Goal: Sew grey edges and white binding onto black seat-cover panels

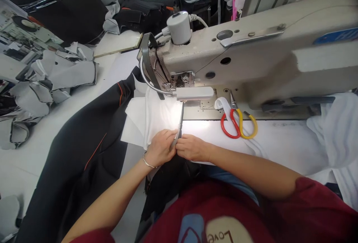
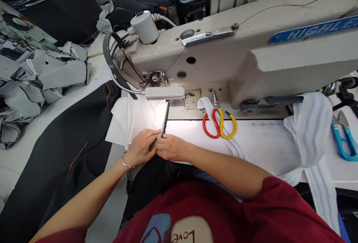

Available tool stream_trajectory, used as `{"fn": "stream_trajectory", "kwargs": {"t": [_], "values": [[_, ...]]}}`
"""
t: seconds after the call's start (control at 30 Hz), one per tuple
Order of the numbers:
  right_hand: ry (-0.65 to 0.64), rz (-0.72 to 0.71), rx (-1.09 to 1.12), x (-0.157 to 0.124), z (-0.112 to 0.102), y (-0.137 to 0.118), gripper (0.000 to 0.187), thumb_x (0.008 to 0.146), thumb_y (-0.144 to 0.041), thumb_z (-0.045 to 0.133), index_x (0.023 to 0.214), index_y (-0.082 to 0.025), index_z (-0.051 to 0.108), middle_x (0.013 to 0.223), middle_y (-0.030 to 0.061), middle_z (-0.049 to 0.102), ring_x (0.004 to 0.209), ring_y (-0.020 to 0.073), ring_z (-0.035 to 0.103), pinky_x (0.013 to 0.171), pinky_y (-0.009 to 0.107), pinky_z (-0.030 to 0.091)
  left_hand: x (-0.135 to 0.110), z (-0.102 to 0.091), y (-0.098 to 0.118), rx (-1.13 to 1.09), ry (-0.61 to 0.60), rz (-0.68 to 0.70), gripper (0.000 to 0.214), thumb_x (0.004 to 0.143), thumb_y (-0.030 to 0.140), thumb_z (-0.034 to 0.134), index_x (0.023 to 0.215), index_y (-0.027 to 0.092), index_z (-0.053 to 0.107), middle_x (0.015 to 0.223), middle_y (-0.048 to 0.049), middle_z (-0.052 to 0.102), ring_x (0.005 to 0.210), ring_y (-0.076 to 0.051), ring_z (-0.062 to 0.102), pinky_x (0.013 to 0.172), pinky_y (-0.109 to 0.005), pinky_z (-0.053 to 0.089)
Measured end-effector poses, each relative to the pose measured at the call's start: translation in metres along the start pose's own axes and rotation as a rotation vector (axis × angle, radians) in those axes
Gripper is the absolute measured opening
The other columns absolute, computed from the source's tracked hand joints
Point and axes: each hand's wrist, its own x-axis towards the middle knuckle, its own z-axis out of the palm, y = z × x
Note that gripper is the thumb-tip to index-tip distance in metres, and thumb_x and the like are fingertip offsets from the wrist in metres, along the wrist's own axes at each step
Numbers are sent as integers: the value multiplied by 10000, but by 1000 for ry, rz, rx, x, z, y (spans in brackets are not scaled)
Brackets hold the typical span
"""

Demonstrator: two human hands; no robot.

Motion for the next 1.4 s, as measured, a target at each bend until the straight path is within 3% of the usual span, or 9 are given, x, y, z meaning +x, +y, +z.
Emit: {"fn": "stream_trajectory", "kwargs": {"t": [0.13,0.33,0.5,0.63,1.1,1.4], "values": [[-14,22,-7,0,1,-1,219,822,-112,350,688,-150,519,705,37,514,654,132,403,580,287,255,-2,3,0,-25,4,-47,345,664,189,488,1005,146,517,1073,-89,541,951,-225,486,804,-377,442],[51,-45,-52,2,0,-1,242,829,-111,347,665,-147,522,664,26,505,639,128,404,577,291,245,2,12,-1,-64,171,-138,291,706,62,393,929,161,552,974,-67,593,890,-181,528,773,-333,460],[95,-80,-64,4,-9,-1,278,845,-94,310,701,-153,540,711,32,529,740,136,449,611,301,253,5,-3,-10,-248,203,-216,211,688,68,435,798,174,580,929,-29,622,871,-154,552,807,-318,459],[123,-76,-92,5,-11,-3,272,845,-99,312,708,-144,543,756,59,558,781,152,471,628,306,262,7,-13,-7,-252,190,-249,178,688,82,442,768,172,573,1008,-33,611,920,-155,548,839,-316,448],[44,-49,-108,6,-13,-4,232,809,-76,342,727,-137,551,695,52,572,649,143,464,589,313,253,15,-3,-9,34,115,-42,164,663,33,419,692,161,517,993,-54,617,745,-169,519,687,-326,470],[-79,-23,-50,7,-13,0,161,774,-92,393,746,-131,546,715,46,583,684,161,478,628,327,291,17,10,-1,172,57,-63,200,697,32,390,735,144,551,978,-84,606,765,-191,502,663,-321,471]]}}
